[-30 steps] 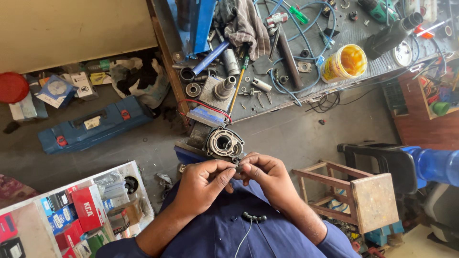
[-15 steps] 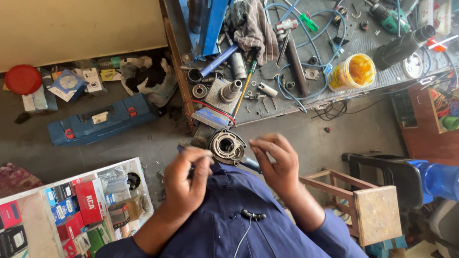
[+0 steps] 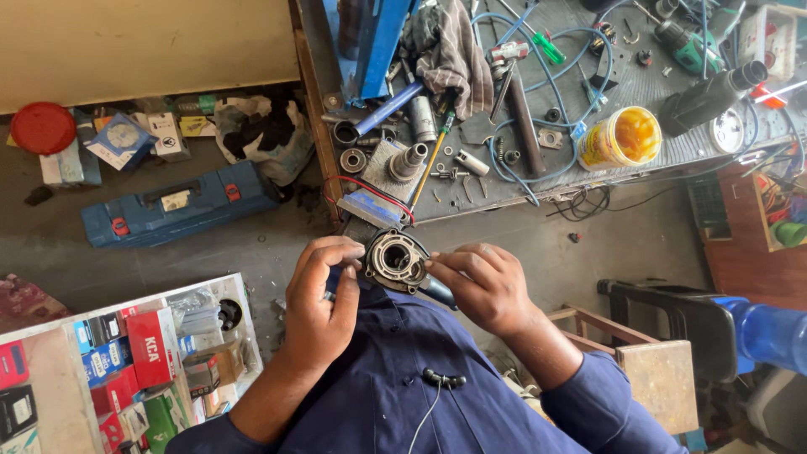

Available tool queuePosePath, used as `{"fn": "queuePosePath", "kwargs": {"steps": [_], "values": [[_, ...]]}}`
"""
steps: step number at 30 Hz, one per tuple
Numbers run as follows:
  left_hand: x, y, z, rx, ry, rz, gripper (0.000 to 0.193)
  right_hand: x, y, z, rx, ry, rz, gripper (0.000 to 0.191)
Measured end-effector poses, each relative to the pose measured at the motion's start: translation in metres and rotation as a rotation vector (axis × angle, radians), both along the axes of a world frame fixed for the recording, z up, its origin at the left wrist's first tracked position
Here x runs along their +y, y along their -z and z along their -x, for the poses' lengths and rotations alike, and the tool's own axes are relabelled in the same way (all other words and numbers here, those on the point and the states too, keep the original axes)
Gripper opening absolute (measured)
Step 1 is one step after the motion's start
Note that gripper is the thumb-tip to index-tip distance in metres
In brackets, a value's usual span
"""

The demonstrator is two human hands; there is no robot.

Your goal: The person assembles small mechanical components into a cylindrical housing clamped in a bench vise. They insert a ring and a cylindrical part, then use a yellow sanding pad to clean the interior of the housing and the inserted parts. The person repeatedly wipes and reinserts the components while working at a cluttered workbench.

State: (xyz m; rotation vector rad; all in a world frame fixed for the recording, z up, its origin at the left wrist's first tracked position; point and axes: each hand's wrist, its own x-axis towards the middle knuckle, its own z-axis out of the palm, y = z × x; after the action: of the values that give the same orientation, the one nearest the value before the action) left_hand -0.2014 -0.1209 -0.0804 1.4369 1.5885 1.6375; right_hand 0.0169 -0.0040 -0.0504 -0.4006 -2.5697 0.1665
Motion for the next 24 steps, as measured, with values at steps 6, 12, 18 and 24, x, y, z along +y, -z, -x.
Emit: {"fn": "queuePosePath", "kwargs": {"steps": [6, 12, 18, 24], "values": [[0.001, -0.001, -0.001, -0.008, 0.009, 0.008, 0.026, 0.002, 0.001, 0.002, 0.017, -0.014, -0.041, 0.041], [0.001, -0.001, -0.002, 0.015, 0.003, 0.001, 0.025, -0.010, 0.006, -0.003, 0.047, 0.003, -0.048, 0.037], [0.001, -0.002, -0.003, -0.008, 0.027, 0.030, 0.022, -0.014, 0.030, -0.011, 0.165, 0.243, 0.164, 0.024], [-0.003, -0.004, -0.005, 0.020, 0.067, 0.060, 0.035, -0.013, 0.075, -0.039, 0.212, 0.756, 0.519, 0.017]]}}
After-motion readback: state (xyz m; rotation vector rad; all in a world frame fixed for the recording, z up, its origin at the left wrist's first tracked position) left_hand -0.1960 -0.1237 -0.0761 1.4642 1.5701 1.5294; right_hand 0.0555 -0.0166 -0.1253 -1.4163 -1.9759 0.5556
